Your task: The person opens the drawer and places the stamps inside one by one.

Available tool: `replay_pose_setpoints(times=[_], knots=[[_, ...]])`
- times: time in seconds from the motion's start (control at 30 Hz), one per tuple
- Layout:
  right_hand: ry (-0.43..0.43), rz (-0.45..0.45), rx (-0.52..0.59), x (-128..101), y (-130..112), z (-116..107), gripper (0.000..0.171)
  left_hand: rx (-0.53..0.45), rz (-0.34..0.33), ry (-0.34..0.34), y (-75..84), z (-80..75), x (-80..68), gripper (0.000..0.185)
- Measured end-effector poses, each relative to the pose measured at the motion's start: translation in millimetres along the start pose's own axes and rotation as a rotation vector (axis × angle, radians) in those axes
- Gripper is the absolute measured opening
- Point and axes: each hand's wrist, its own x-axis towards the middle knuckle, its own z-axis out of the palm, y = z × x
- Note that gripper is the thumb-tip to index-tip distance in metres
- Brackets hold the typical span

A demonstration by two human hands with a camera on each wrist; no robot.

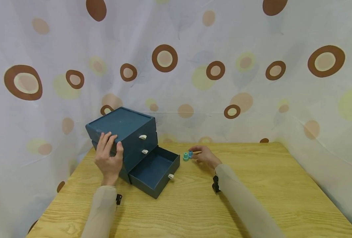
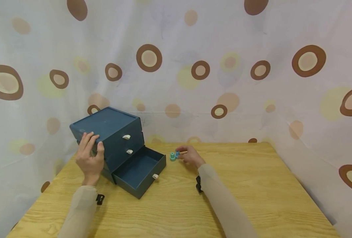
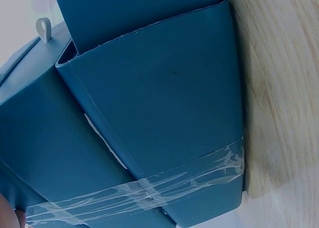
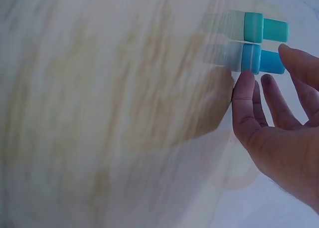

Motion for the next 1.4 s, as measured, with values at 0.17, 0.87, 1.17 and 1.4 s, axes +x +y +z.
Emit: replay_pose_setpoints(times=[0.17,0.87,1.17,1.4], knots=[[-0.009,0.006,-0.016,0.9,1.0,-0.6,0.031,-0.012,0.003,0.007,-0.5,0.8,-0.6,0.036],[0.023,0.011,-0.033,1.9,-1.6,-0.8,0.024,0.000,0.007,-0.001,-0.4,0.7,0.1,0.038],[0.021,0.005,-0.053,0.0,0.6,-1.4,0.018,-0.006,0.010,0.006,-1.1,0.6,-0.9,0.038],[0.003,-0.032,-0.032,-3.0,2.9,-3.9,0.020,-0.002,0.008,0.005,-2.2,0.9,-1.2,0.038]])
